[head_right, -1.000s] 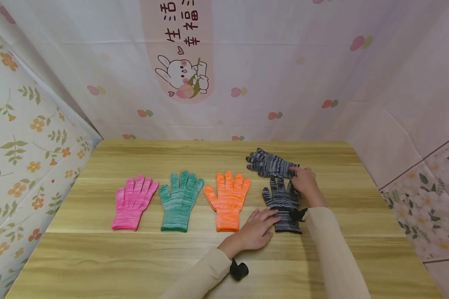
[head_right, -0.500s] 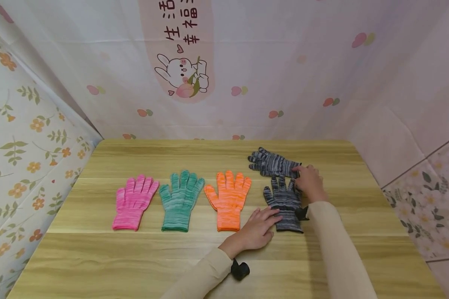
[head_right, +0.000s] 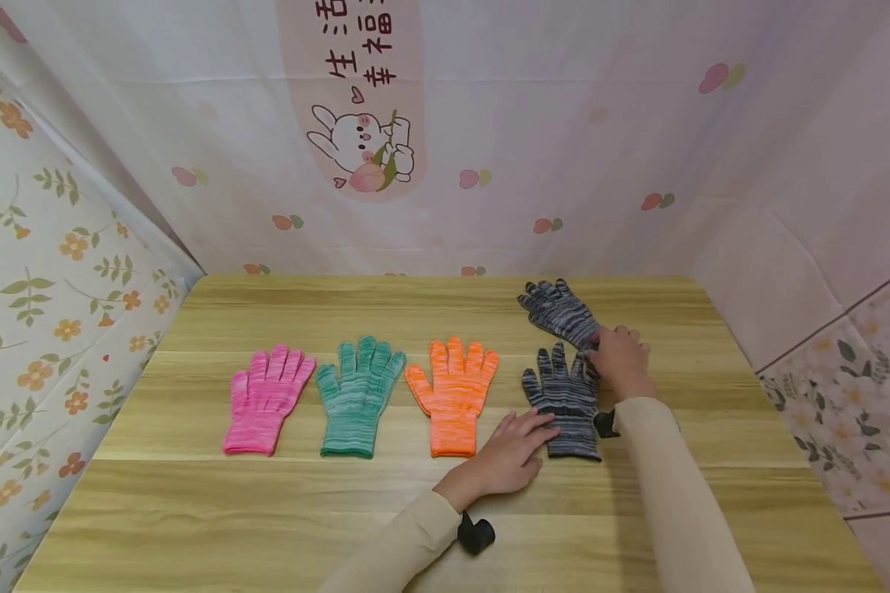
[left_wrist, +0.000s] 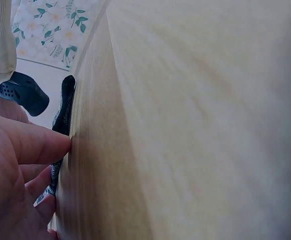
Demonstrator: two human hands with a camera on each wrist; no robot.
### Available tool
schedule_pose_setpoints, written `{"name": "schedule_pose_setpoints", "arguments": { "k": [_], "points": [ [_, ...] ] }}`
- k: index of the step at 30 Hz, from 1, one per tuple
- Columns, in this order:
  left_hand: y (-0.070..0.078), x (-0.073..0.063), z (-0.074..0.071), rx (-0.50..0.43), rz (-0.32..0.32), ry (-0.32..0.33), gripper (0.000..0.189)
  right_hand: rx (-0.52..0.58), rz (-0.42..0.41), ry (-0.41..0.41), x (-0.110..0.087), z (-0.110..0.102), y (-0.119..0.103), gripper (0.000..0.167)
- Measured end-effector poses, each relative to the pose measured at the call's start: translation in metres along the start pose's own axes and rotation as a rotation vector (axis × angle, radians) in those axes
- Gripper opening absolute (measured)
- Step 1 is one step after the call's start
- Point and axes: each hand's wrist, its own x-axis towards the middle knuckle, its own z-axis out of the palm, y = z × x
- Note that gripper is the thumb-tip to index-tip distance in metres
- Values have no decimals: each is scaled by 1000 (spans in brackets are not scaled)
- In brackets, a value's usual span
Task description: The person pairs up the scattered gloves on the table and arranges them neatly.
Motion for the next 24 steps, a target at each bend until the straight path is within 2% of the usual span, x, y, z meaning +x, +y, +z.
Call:
{"name": "schedule_pose_setpoints", "arguments": {
  "k": [11, 19, 24],
  "points": [
    [1, -2, -3, 14, 3, 7, 48, -159, -46, -10, -1, -3, -1, 33],
    [0, -2, -2, 18, -1, 12, 48, -45, -24, 21, -3, 2, 13, 46],
    [0, -2, -1, 17, -4, 3, 48, 5, -50, 74, -6, 0, 24, 39]
  ]
}}
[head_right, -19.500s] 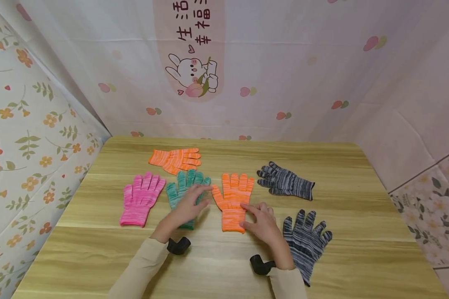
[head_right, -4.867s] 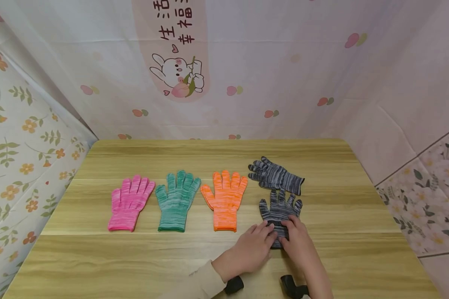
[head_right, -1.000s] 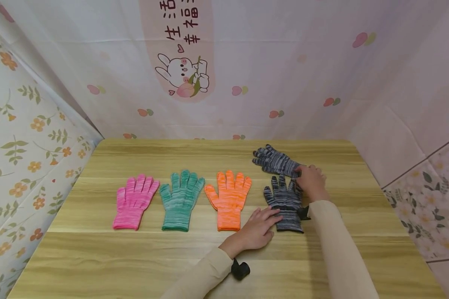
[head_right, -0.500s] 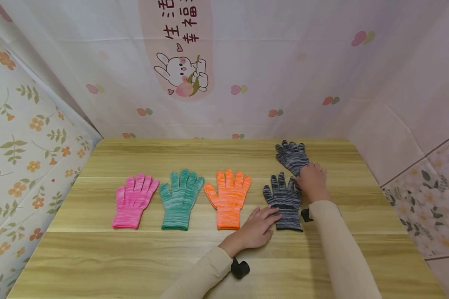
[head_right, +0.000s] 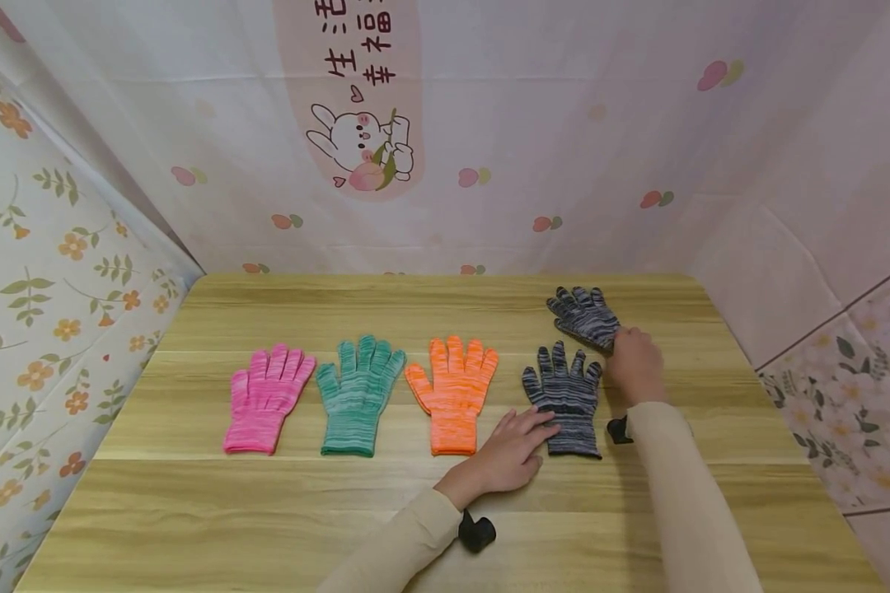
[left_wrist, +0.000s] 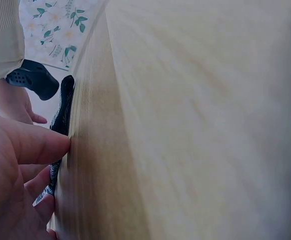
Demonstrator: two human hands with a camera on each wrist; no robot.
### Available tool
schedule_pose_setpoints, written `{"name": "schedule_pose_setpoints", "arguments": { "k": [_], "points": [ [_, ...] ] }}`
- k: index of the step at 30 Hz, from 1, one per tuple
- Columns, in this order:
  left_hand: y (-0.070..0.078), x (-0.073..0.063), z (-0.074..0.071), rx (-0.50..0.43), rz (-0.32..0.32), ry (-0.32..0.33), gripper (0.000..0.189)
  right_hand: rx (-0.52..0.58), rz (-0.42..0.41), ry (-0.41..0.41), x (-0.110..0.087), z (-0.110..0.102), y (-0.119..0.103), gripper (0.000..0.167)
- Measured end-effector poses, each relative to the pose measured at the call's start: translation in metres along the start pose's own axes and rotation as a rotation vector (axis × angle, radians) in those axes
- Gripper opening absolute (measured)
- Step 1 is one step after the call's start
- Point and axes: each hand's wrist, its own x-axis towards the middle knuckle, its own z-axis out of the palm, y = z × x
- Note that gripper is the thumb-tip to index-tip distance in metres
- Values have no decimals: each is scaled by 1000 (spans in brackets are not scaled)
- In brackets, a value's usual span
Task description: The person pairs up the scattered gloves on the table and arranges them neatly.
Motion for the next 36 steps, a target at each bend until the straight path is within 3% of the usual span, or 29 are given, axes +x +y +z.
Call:
{"name": "schedule_pose_setpoints", "arguments": {
  "k": [3, 8, 14, 19, 26, 36],
  "points": [
    [1, 0, 0, -10, -2, -12, 48, 52, 1, 59, -1, -4, 4, 31],
    [1, 0, -1, -13, -10, -20, 49, 192, 7, 240, -5, -18, -1, 19],
    [1, -1, 0, -3, -7, -9, 49, 299, 31, 371, -7, -43, -16, 29],
    [2, -1, -2, -11, -3, -5, 49, 281, -8, 404, -12, -57, -30, 35],
    [1, -2, -2, -18, 2, 0, 48, 252, -79, 368, -30, -59, -54, 33],
    [0, 0, 1, 5, 2, 5, 48, 205, -224, 525, -52, -49, -74, 21]
  ]
}}
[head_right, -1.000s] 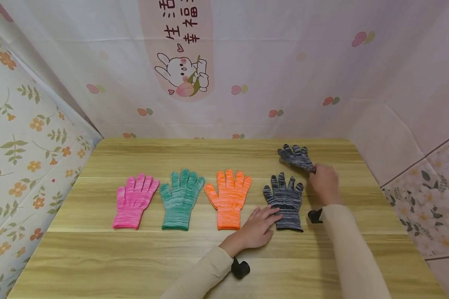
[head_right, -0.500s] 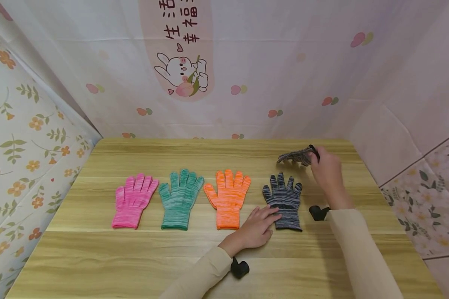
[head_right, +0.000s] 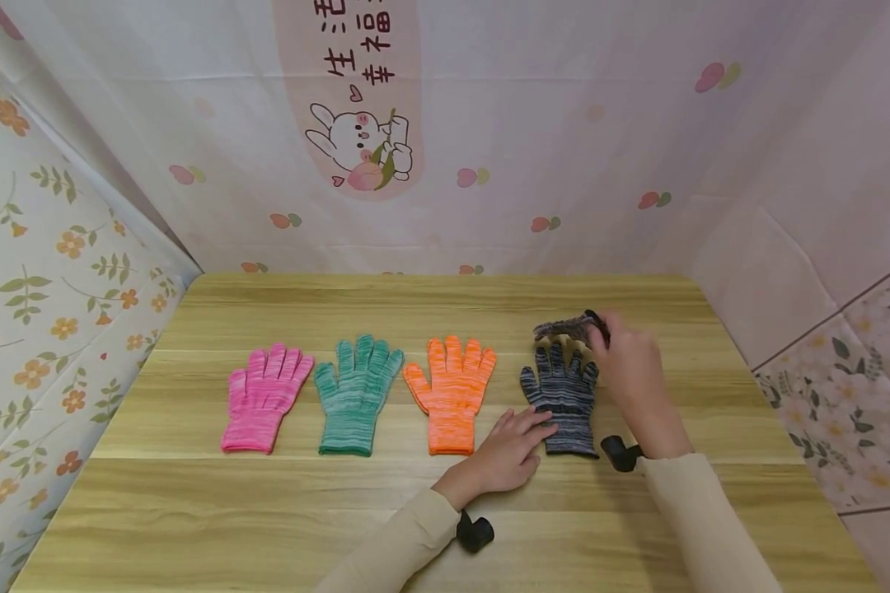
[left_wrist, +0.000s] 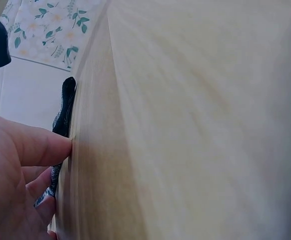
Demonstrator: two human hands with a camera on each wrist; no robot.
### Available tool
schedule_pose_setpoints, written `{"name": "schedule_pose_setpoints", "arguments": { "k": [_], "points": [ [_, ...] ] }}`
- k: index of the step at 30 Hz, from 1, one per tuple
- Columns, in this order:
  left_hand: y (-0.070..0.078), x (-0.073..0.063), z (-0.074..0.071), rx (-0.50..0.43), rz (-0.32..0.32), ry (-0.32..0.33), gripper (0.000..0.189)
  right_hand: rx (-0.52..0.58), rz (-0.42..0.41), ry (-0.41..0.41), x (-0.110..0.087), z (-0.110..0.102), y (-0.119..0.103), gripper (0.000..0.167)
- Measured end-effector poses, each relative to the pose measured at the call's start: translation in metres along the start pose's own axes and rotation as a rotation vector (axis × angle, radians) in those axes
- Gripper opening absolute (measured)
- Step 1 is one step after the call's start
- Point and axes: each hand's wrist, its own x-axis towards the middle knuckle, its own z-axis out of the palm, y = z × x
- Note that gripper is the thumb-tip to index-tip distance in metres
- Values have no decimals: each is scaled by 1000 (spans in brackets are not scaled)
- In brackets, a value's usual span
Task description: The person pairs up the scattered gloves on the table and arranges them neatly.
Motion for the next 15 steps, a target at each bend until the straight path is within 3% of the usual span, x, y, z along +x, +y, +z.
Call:
{"name": "schedule_pose_setpoints", "arguments": {
  "k": [9, 12, 15],
  "points": [
    [1, -1, -1, 4, 6, 15, 48, -95, -169, 147, -32, 3, -2, 19],
    [0, -1, -1, 12, 4, 22, 48, -100, -179, 126, -44, 6, -5, 20],
    [0, -1, 0, 23, 6, 31, 47, -75, -119, 31, -57, 10, -9, 21]
  ]
}}
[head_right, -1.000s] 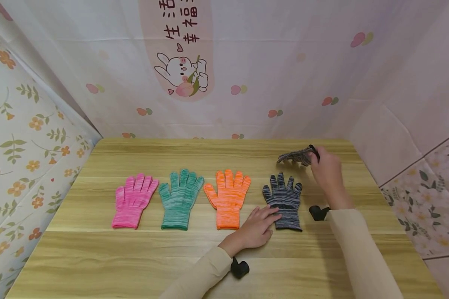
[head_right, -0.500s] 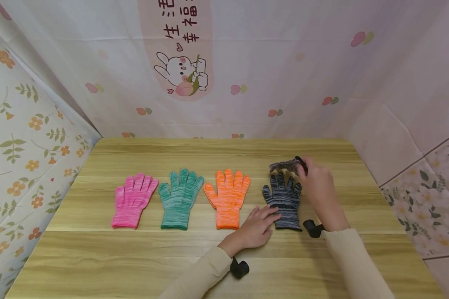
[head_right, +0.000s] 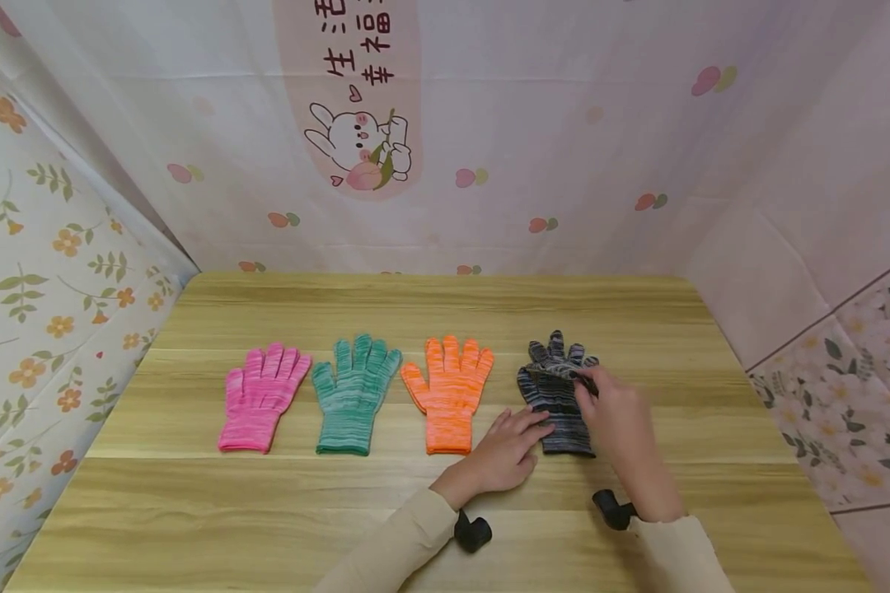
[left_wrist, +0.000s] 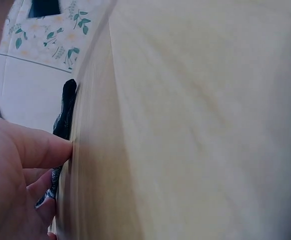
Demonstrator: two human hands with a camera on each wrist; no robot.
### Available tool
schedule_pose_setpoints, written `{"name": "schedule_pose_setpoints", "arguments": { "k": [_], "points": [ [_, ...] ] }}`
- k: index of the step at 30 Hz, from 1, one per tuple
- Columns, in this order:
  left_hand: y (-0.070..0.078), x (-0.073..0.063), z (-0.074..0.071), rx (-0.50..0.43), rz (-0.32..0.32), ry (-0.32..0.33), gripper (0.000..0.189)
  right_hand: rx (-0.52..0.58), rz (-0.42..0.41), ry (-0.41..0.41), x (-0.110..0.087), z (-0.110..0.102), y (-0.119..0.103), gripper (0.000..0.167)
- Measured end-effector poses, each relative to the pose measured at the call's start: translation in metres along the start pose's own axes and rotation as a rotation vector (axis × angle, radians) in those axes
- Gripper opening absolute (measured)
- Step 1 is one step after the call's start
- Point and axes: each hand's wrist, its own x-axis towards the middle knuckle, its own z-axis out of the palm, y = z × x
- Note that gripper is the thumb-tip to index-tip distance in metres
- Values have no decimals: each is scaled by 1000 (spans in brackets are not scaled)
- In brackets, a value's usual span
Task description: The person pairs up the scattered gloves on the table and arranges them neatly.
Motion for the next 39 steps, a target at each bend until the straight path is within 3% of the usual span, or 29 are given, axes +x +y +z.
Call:
{"name": "schedule_pose_setpoints", "arguments": {
  "k": [7, 13, 18, 22, 29, 39],
  "points": [
    [0, 0, 1, 39, -9, 21, 46, 77, 152, -303, -21, 8, -8, 19],
    [1, 1, 5, 76, -42, 36, 44, 120, 229, -411, -34, 12, -7, 22],
    [1, 1, 10, 91, -77, 38, 50, 182, 282, -439, -43, 15, -5, 19],
    [0, -1, 9, 54, -88, 20, 53, 215, 292, -403, -48, 16, -5, 15],
    [-1, -3, 6, -3, -90, 1, 53, 230, 219, -308, -54, 18, -7, 14],
    [1, -4, 5, -27, -100, 13, 52, 246, 181, -292, -58, 16, -8, 19]
  ]
}}
